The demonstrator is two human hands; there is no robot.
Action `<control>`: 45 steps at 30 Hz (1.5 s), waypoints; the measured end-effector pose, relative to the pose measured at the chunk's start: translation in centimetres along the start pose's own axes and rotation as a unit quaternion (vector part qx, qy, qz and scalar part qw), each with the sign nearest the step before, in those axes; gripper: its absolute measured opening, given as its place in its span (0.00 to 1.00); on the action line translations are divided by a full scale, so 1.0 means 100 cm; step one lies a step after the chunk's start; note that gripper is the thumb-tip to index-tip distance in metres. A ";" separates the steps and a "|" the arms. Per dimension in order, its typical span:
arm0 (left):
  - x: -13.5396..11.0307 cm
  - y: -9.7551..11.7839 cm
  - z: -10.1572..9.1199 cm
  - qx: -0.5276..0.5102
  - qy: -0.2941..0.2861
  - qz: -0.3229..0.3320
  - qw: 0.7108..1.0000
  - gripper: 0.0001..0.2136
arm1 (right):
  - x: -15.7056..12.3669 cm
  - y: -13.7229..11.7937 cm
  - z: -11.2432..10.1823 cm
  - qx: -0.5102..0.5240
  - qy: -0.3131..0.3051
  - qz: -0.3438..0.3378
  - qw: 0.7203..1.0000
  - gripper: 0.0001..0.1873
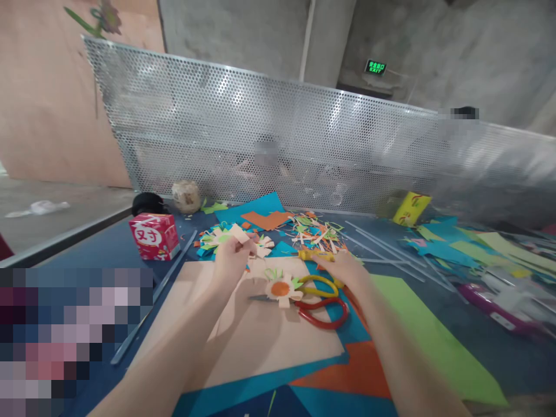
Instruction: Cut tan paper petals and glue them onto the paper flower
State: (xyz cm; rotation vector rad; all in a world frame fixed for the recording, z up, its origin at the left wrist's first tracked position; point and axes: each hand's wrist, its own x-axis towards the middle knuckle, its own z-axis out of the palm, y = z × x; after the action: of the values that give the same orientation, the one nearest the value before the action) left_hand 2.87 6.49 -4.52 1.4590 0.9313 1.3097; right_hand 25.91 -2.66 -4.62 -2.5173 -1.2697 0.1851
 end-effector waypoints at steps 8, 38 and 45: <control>-0.011 0.020 0.001 0.042 -0.012 -0.032 0.999 0.12 | -0.006 -0.008 -0.005 0.062 -0.025 -0.013 0.998 0.13; -0.018 0.047 -0.017 0.341 0.016 0.124 0.932 0.07 | -0.047 -0.043 -0.007 -0.018 0.305 -0.176 0.936 0.20; -0.046 0.085 0.009 0.210 -0.166 0.330 0.905 0.10 | -0.052 -0.047 -0.002 0.021 0.264 -0.220 0.939 0.18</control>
State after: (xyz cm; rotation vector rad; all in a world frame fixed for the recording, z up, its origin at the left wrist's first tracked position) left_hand 2.74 -0.35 2.38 2.3947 0.5136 1.2938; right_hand 19.31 -4.25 -3.00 -1.9725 -1.5081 -0.5239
